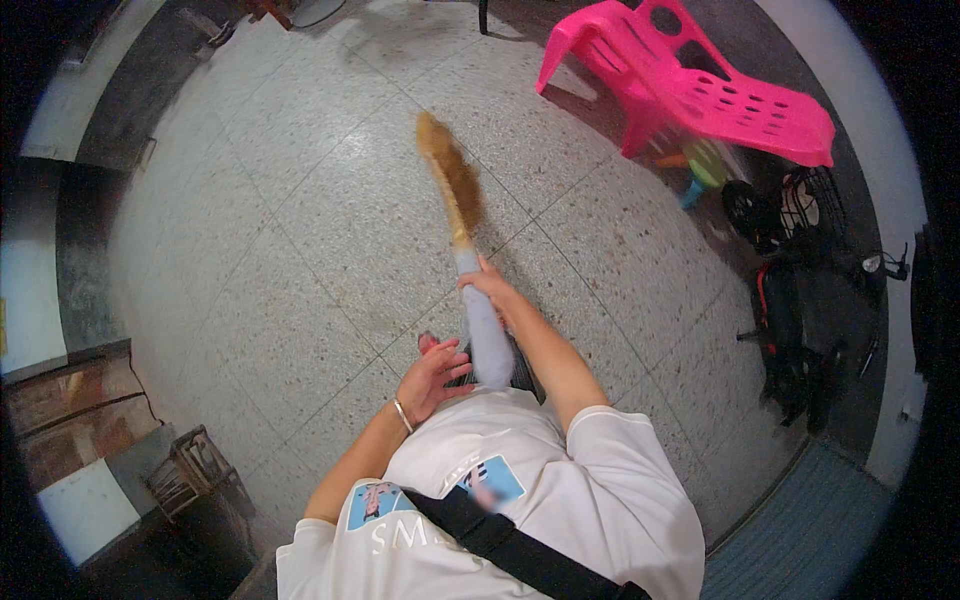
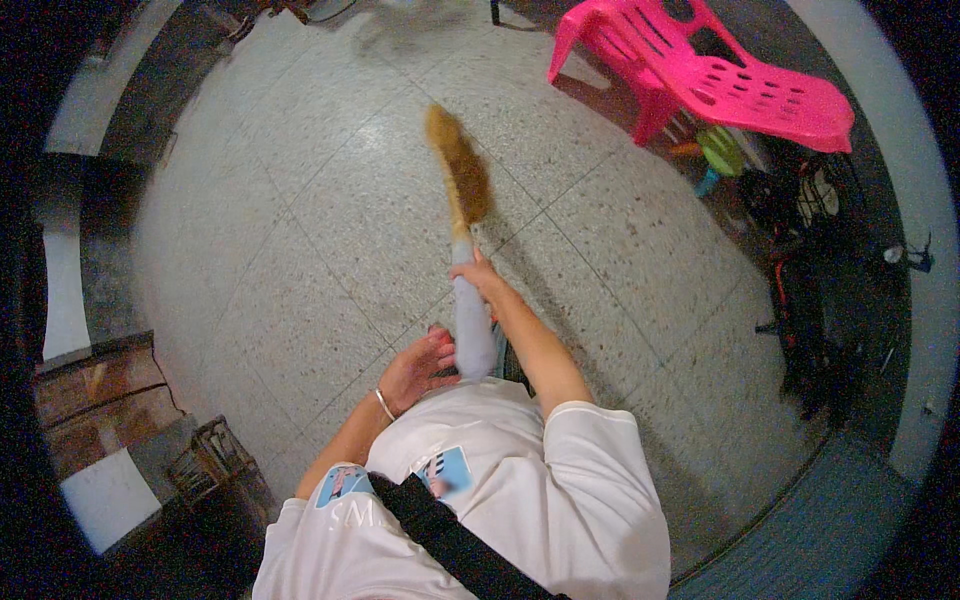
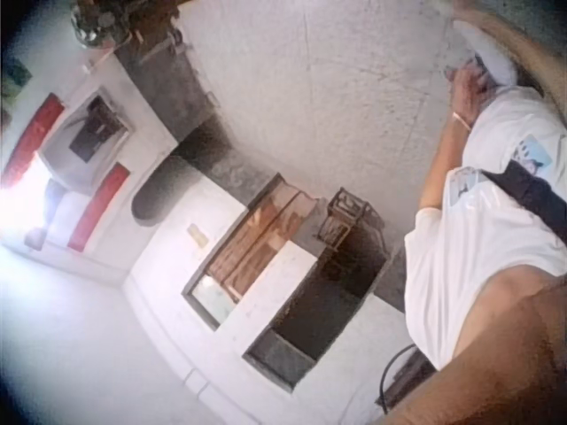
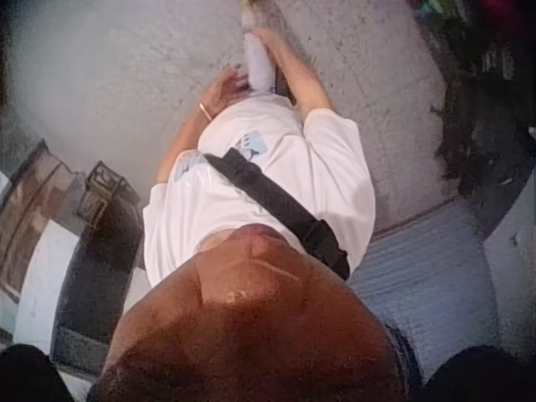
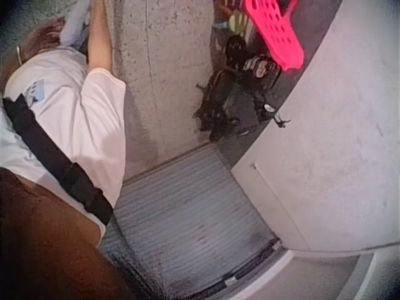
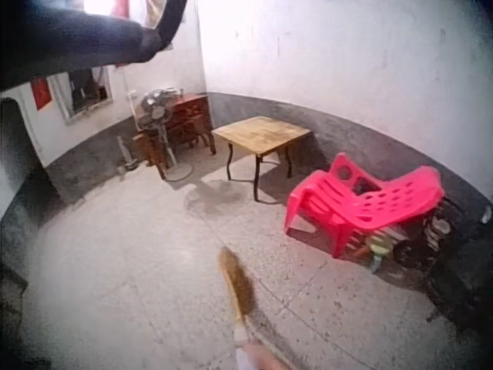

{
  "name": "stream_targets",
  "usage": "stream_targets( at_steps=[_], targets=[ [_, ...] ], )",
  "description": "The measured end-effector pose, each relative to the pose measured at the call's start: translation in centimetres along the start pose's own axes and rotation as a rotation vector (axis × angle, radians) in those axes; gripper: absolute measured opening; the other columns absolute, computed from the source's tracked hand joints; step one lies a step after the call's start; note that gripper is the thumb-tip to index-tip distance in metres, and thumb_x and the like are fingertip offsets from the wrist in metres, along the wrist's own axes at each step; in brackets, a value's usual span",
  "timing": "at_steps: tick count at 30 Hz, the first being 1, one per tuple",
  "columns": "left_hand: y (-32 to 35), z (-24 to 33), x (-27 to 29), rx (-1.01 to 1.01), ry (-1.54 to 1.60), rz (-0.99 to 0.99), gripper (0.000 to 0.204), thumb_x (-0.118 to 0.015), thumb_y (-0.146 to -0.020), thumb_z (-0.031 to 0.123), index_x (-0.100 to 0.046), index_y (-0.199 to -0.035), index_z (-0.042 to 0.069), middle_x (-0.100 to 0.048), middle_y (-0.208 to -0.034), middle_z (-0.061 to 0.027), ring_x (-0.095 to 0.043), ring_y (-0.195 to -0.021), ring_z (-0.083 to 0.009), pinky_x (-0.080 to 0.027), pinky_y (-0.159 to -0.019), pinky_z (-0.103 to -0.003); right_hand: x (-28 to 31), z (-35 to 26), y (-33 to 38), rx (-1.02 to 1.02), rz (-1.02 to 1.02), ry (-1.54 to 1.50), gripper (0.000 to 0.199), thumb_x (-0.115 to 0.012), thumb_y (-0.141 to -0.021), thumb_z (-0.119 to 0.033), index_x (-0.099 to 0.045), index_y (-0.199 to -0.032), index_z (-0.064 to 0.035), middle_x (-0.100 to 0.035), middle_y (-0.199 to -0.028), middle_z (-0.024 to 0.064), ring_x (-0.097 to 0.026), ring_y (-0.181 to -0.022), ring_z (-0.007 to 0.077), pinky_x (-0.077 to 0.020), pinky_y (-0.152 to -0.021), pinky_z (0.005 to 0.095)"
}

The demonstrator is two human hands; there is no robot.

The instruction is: The person sweeps a tiled floor using a traditional straw broom. They move systematically across the room, sweeping debris from the center towards the edges and around furniture such as a pink plastic chair and wooden stools.

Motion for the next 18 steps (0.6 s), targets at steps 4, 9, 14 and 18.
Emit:
stream_targets(
  at_steps=[4,9,14,18],
  targets=[
    [0.8,2.3,-1.9,0.003,-0.016,0.007,0.044,-0.055,-0.083,0.03,-0.042,-0.122,0.012,-0.051,-0.105,-0.0068,-0.05,-0.098,-0.0213,-0.044,-0.084,-0.043,1.6,-4.7,0.5,0.014,-0.177,-0.003,0.094,-0.069,-0.055,-0.009,-0.02,-0.135,-0.0013,-0.06,-0.085,0.01,-0.057,-0.066,0.017,-0.0474,-0.061,0.0281],
    [0.1,4.1,-1.1,-0.004,0.017,-0.056,0.044,-0.055,-0.083,0.028,-0.042,-0.122,0.013,-0.051,-0.106,-0.0077,-0.05,-0.1,-0.0216,-0.044,-0.085,-0.045,7.5,-6.2,2.1,0.14,0.102,0.297,0.092,-0.068,-0.056,-0.01,-0.021,-0.136,-0.003,-0.056,-0.105,0.0127,-0.055,-0.087,0.0195,-0.0455,-0.073,0.0296],
    [-1.7,8.5,-0.3,0.018,0.035,-0.123,0.044,-0.054,-0.084,0.028,-0.041,-0.123,0.012,-0.052,-0.104,-0.0081,-0.051,-0.1,-0.0216,-0.044,-0.085,-0.045,12.5,-8.1,2.9,0.131,0.317,0.166,0.08,-0.066,-0.059,-0.005,-0.029,-0.13,-0.0016,-0.055,-0.103,0.014,-0.056,-0.083,0.0235,-0.0469,-0.068,0.0333],
    [-2.2,11.8,1.3,0.014,0.062,-0.143,0.041,-0.055,-0.084,0.024,-0.041,-0.121,0.012,-0.051,-0.099,-0.0028,-0.052,-0.094,-0.0172,-0.046,-0.081,-0.045,12.9,-9.0,-0.3,-0.015,0.481,-0.061,0.059,-0.062,-0.063,0.0,-0.04,-0.117,0.0001,-0.055,-0.092,0.013,-0.057,-0.068,0.0247,-0.0473,-0.052,0.0382]
  ],
)
Point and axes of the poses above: each hand's wrist, its own y-axis away from the middle knuckle, its own x-axis out of the back of the hand, z = x × y, the point moved 8 cm from there along -y, towards the middle knuckle
